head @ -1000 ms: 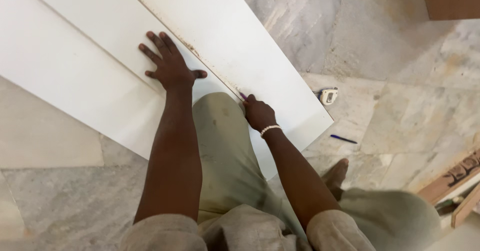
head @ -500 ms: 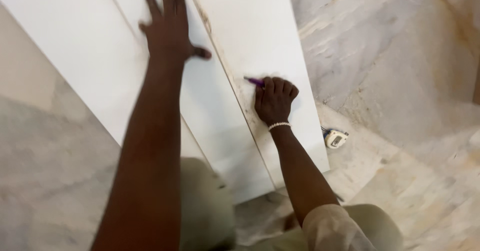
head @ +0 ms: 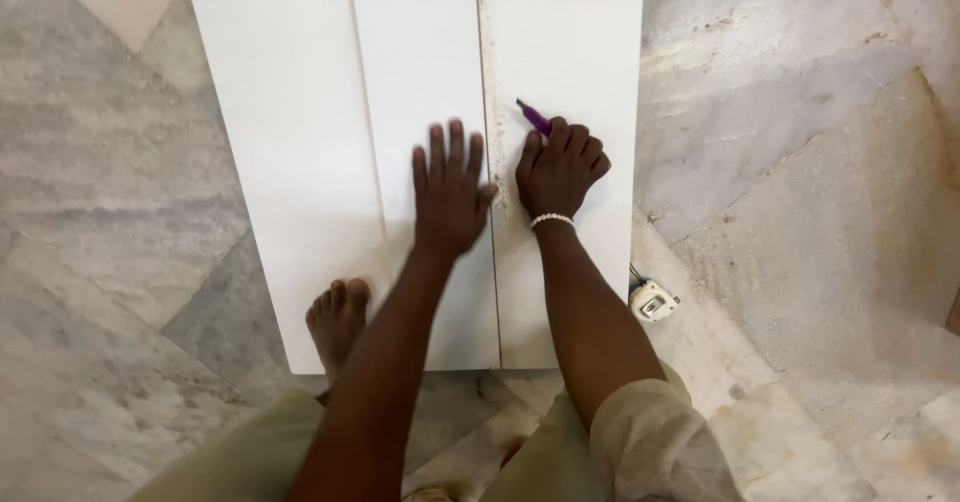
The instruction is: The person measures boards using a tape measure and marks them with a pen while sitting on the floor.
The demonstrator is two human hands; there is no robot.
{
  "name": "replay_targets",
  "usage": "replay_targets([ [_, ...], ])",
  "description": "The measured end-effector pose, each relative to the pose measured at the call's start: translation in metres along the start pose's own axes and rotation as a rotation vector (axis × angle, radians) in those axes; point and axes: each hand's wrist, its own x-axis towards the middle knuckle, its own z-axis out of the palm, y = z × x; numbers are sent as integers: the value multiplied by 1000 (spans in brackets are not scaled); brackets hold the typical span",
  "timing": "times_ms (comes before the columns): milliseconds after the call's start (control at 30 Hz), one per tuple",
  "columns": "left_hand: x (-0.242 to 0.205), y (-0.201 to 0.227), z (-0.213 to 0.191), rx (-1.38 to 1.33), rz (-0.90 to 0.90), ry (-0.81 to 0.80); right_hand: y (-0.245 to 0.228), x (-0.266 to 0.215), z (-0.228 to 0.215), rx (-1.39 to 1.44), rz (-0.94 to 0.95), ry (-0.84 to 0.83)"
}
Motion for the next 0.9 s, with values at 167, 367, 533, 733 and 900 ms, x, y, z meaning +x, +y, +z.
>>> replay_targets([
  [167,-55,11,16,-59,-39,54,0,-2,1,-19,-58,29],
  [367,-61,11,19,-129,-24,126,6,-7,-1,31,-336,16],
  [533,-63,14,9,-223,0,126,17,-6,6,44,-392,17],
  [733,-80,8,-1,17,-109,60,23,-6,20,-8,-428,14],
  [900,-115,1,-19,-77,-160,-161,28,-8,20,62,-427,63],
])
